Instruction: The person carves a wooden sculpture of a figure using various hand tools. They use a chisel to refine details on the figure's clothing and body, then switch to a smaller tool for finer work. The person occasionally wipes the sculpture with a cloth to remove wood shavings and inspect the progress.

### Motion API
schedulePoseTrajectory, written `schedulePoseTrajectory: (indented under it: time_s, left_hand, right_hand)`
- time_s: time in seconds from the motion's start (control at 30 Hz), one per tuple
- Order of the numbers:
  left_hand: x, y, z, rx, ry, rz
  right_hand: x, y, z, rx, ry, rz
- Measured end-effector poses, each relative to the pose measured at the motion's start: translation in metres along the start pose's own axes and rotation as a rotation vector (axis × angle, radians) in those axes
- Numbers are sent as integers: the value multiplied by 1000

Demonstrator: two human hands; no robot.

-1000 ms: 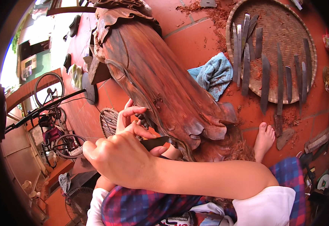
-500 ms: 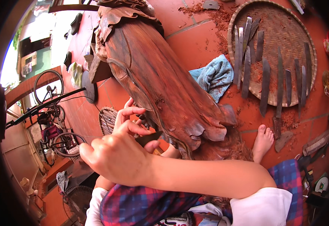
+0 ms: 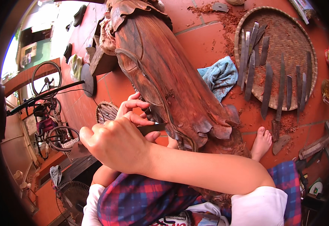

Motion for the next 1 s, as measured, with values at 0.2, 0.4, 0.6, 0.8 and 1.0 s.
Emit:
schedulePoseTrajectory:
  time_s: [0.2, 0.4, 0.6, 0.8, 1.0]
  left_hand:
    - [-15, 5, 3, -47, 117, 60]
    - [-29, -8, 10, -91, 163, 101]
    - [-17, -5, 19, -62, 246, 208]
    - [6, 9, 13, -66, 157, 258]
    - [22, 10, 9, -104, 124, 292]
  right_hand:
    - [5, 7, 10, 58, 61, 89]
    - [32, 17, 12, 92, -65, 190]
    - [36, 24, 17, 154, -134, 130]
    - [2, 40, 16, 295, 127, 236]
    - [-11, 44, 6, 279, 113, 119]
Point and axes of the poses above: each hand's wrist, its own z-axis away from the middle knuckle, its own y-axis out of the palm, x = y × z, the point moved 9 cm from there along -z, towards the middle knuckle, and after that the axes turned 7 degrees about x, right-handed, at the moved point
